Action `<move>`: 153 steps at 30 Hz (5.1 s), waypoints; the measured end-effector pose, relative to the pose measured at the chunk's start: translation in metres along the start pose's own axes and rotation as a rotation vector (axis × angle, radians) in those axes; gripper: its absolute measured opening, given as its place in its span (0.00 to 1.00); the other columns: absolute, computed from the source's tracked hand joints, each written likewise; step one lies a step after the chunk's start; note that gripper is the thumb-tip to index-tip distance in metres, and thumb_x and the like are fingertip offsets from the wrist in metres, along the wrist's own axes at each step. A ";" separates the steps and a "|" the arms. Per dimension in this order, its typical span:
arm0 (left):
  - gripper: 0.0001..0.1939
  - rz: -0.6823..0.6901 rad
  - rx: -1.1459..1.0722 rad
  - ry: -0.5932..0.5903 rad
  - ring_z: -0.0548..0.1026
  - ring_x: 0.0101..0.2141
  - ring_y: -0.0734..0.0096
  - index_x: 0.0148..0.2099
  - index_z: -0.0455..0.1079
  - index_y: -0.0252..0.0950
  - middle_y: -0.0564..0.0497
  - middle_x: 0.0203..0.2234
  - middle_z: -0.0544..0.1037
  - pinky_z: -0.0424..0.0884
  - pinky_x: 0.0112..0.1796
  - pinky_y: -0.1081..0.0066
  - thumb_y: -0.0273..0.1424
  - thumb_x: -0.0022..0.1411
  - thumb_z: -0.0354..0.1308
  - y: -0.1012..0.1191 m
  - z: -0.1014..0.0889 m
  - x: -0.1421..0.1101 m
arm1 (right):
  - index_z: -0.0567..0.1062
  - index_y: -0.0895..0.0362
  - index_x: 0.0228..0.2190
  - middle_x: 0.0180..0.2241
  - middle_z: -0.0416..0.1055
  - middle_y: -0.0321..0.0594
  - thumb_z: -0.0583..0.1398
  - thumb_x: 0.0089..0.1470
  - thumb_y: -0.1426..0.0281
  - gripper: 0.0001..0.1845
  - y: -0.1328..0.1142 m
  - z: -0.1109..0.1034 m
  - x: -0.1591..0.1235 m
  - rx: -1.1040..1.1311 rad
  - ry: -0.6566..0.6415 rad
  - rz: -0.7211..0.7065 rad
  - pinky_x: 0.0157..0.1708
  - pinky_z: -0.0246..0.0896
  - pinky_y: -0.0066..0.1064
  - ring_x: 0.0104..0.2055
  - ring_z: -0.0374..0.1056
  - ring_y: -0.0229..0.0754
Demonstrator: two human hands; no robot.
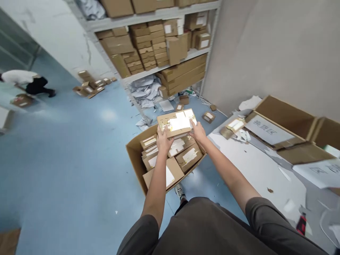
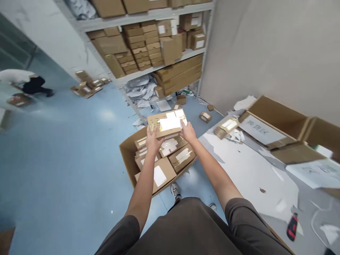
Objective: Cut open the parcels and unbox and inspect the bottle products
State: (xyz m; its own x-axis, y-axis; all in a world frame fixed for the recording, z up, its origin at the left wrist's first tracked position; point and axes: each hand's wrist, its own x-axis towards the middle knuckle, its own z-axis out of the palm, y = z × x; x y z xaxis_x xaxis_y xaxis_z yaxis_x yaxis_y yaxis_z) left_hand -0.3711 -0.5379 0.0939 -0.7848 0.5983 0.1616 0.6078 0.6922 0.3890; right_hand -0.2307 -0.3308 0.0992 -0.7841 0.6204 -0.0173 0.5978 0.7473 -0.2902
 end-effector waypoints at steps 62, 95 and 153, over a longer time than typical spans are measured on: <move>0.73 0.612 -0.311 -1.065 0.42 0.76 0.26 0.81 0.39 0.38 0.28 0.78 0.25 0.59 0.68 0.46 0.51 0.46 0.79 0.419 0.318 -0.283 | 0.44 0.51 0.78 0.71 0.57 0.58 0.54 0.68 0.43 0.49 0.459 0.016 -0.387 0.195 -0.173 1.008 0.65 0.56 0.52 0.68 0.56 0.65; 0.59 0.956 -0.125 -1.110 0.59 0.73 0.42 0.82 0.39 0.44 0.32 0.79 0.44 0.69 0.63 0.54 0.43 0.62 0.72 0.400 0.319 -0.234 | 0.45 0.49 0.77 0.78 0.41 0.54 0.61 0.66 0.71 0.48 0.380 0.077 -0.429 0.462 0.046 0.977 0.65 0.62 0.42 0.76 0.53 0.56; 0.41 0.960 -0.486 -1.025 0.59 0.73 0.57 0.80 0.51 0.46 0.46 0.75 0.59 0.63 0.69 0.58 0.29 0.69 0.59 0.452 0.310 -0.174 | 0.57 0.49 0.75 0.76 0.53 0.46 0.56 0.69 0.53 0.39 0.431 -0.002 -0.383 0.445 0.298 0.882 0.70 0.60 0.44 0.74 0.57 0.52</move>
State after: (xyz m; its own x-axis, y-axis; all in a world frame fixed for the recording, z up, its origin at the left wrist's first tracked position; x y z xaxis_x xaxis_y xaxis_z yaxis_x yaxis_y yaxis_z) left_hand 0.0780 -0.2037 -0.0394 0.4331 0.8971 -0.0874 0.5704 -0.1977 0.7972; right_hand 0.3276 -0.2462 -0.0171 0.0124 0.9845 -0.1752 0.7771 -0.1197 -0.6179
